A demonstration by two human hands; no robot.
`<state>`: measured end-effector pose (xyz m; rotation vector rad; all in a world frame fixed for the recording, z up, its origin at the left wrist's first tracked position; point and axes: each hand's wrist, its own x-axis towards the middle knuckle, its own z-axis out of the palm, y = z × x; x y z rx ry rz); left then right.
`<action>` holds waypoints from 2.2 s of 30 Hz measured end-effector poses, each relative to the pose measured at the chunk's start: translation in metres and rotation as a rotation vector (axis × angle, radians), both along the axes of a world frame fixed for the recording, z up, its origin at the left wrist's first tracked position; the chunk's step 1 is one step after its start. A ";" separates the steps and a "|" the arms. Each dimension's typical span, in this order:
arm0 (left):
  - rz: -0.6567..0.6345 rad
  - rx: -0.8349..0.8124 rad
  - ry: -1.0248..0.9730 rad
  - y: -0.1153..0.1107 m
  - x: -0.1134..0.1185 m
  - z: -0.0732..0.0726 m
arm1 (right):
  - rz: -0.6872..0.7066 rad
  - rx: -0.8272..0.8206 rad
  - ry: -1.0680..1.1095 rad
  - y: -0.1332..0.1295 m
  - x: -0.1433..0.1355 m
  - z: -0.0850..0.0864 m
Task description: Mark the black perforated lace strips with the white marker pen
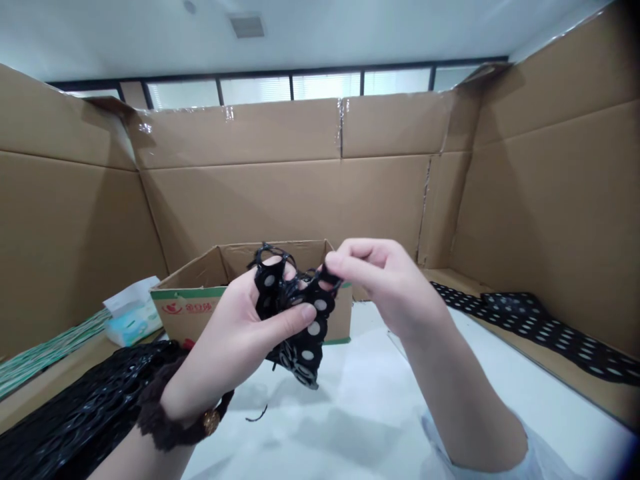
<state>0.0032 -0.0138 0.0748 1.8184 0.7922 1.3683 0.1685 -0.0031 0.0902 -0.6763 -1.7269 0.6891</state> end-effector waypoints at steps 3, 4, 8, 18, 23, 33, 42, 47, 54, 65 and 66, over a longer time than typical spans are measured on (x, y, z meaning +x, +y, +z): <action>-0.020 -0.050 0.038 0.000 0.000 0.000 | -0.192 0.186 0.168 0.001 0.010 0.006; -0.014 -0.068 0.047 0.000 -0.001 0.000 | -0.287 0.290 0.276 -0.001 0.015 0.010; 0.012 -0.148 0.064 0.006 -0.009 0.000 | -0.700 0.745 0.732 -0.012 0.024 0.025; -0.030 -0.172 0.110 0.014 -0.015 0.003 | -0.503 0.274 -0.116 0.083 0.004 -0.014; 0.044 -0.155 0.167 0.019 -0.020 0.001 | -0.230 0.295 -0.089 0.044 -0.003 -0.002; -0.120 -0.086 0.109 0.046 -0.022 -0.003 | -0.257 0.396 -0.468 0.049 -0.035 -0.021; -0.081 -0.195 0.101 0.057 -0.029 -0.009 | -0.276 0.366 -0.466 0.052 -0.035 -0.020; -0.043 -0.131 0.193 0.063 -0.031 -0.010 | -0.285 0.277 -0.454 0.060 -0.033 -0.024; -0.059 -0.049 0.224 0.066 -0.027 -0.013 | -0.258 0.306 -0.460 0.067 -0.030 -0.025; -0.116 -0.104 0.319 0.069 -0.025 -0.018 | -0.567 0.306 -0.055 0.082 0.001 -0.018; -0.102 -0.131 0.353 0.069 -0.027 -0.018 | -0.682 0.317 0.083 0.084 0.009 -0.015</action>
